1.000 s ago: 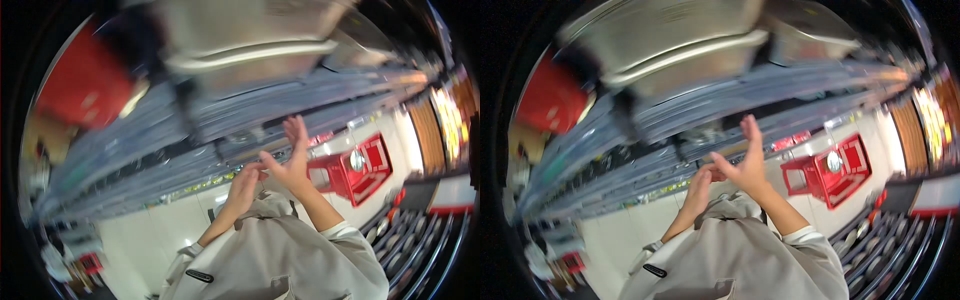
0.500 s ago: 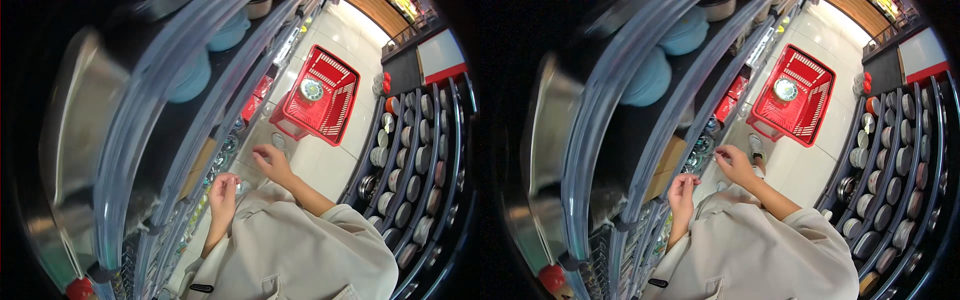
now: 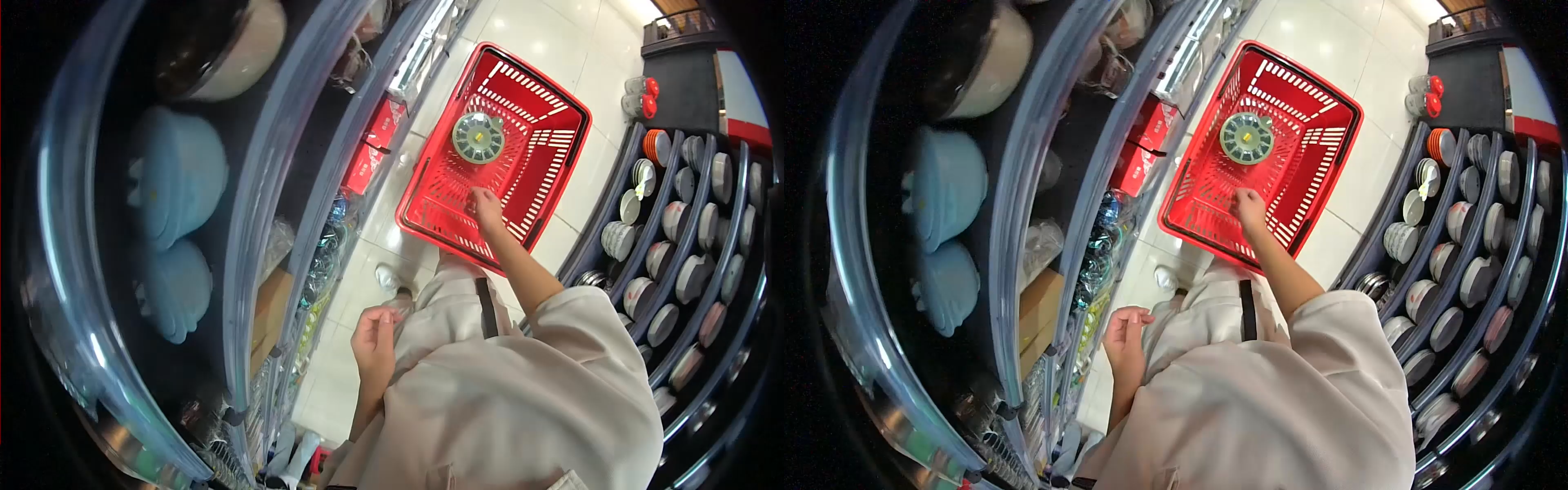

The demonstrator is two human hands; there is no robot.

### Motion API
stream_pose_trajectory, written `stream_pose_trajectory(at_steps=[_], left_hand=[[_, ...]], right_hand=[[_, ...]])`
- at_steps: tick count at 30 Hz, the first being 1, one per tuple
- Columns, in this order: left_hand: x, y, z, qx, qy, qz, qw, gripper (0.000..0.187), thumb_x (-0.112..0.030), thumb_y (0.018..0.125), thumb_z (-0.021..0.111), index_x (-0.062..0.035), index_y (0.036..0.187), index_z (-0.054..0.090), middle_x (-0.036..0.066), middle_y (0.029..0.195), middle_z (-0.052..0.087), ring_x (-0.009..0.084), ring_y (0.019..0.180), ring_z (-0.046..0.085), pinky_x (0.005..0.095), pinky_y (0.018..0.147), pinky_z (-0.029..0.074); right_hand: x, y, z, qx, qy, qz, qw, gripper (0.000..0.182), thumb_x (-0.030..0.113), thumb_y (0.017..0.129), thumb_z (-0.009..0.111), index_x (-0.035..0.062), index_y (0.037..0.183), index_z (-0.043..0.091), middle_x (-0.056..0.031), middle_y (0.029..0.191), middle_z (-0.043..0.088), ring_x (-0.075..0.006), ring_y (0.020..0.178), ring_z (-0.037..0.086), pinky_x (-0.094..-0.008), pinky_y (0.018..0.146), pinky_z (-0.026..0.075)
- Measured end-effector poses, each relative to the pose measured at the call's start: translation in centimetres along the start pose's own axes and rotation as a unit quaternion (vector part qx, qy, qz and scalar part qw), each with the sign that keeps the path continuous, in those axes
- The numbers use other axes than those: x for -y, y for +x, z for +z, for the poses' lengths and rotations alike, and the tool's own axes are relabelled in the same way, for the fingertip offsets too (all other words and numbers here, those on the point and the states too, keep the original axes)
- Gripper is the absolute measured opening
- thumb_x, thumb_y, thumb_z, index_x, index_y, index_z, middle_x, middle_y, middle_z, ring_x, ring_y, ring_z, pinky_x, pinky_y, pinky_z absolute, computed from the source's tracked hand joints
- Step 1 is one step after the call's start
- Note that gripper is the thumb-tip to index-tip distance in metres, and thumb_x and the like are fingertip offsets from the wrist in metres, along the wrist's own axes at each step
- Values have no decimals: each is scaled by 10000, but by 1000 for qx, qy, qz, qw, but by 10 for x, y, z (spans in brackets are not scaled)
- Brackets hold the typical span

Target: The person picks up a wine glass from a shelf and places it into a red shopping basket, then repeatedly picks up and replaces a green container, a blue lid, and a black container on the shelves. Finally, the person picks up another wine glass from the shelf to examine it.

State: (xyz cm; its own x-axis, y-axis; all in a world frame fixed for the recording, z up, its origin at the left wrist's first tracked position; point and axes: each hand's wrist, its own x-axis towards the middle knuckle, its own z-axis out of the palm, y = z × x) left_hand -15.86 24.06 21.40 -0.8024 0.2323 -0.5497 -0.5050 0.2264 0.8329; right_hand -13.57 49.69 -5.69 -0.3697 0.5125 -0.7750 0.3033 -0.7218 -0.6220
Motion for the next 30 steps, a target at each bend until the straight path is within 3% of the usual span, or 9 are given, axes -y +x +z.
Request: stream_pose_trajectory(at_steps=[5, 7, 10, 15, 19, 21, 23, 26, 30], left_hand=[[5, -1, 19, -11, 56, -48, 997, 110, -53, 950, 470, 14, 971, 555, 64, 892, 602, 111, 844, 566, 237, 783, 451], [4, -3, 21, -33, 82, -71, 994, 112, -57, 951, 472, 14, 974, 556, 66, 890, 602, 113, 845, 569, 236, 780, 452], [2, -3, 27, -95, 52, -120, 987, 102, -50, 945, 481, 8, 974, 560, 68, 878, 603, 114, 842, 572, 241, 775, 455], [13, 1, 33, -94, 49, -96, 990, 102, -40, 946, 475, 5, 985, 558, 65, 902, 595, 106, 847, 565, 240, 784, 456], [13, 6, 42, -77, 57, -84, 992, 98, -20, 940, 479, 5, 987, 561, 67, 912, 588, 104, 848, 561, 235, 782, 454], [10, 13, 47, -73, 68, -77, 992, 98, -16, 938, 480, 7, 988, 561, 64, 910, 586, 104, 847, 561, 232, 779, 453], [5, 21, 53, -66, 80, -70, 992, 98, -12, 937, 481, 9, 988, 562, 61, 907, 584, 105, 846, 560, 229, 775, 452], [-2, 26, 62, -45, 88, -60, 993, 103, -24, 939, 482, 14, 999, 557, 57, 902, 586, 109, 851, 565, 227, 773, 455], [4, 32, 63, -2, 141, -43, 989, 96, -32, 920, 516, 19, 969, 580, 77, 900, 595, 129, 831, 582, 245, 763, 465]], right_hand=[[-14, 79, -30, -46, -18, 73, 996, 205, 104, 879, 500, 24, 1066, 521, -39, 659, 515, -131, 498, 476, -249, 460, 421], [-28, 110, -37, -28, 30, 45, 998, 234, 106, 877, 516, 8, 1089, 506, -50, 690, 543, -146, 512, 518, -263, 436, 415], [-44, 147, -32, -58, 24, 31, 998, 261, 95, 862, 532, 6, 1106, 508, -53, 749, 561, -146, 560, 538, -262, 470, 444], [-42, 155, -15, -91, 117, 22, 989, 263, 69, 828, 582, 6, 1080, 544, -49, 856, 606, -146, 672, 579, -257, 578, 480], [-40, 156, -23, -72, 72, 48, 994, 253, 28, 802, 586, 7, 1053, 557, -46, 869, 613, -144, 690, 583, -250, 601, 479], [-43, 160, -26, -54, 17, 24, 998, 118, 24, 827, 537, 55, 940, 521, -11, 615, 517, -120, 447, 471, -242, 398, 364], [-47, 167, -32, -40, -25, -3, 999, 139, 8, 813, 530, 52, 943, 515, 2, 587, 481, -116, 434, 458, -245, 388, 349], [-14, 137, -24, -27, 16, 66, 997, 149, -4, 822, 517, 54, 958, 508, -14, 652, 510, -123, 472, 483, -234, 415, 386], [5, 125, -22, 17, 81, 150, 985, 122, 12, 844, 536, 58, 957, 532, -34, 837, 575, -126, 654, 548, -239, 576, 474]])
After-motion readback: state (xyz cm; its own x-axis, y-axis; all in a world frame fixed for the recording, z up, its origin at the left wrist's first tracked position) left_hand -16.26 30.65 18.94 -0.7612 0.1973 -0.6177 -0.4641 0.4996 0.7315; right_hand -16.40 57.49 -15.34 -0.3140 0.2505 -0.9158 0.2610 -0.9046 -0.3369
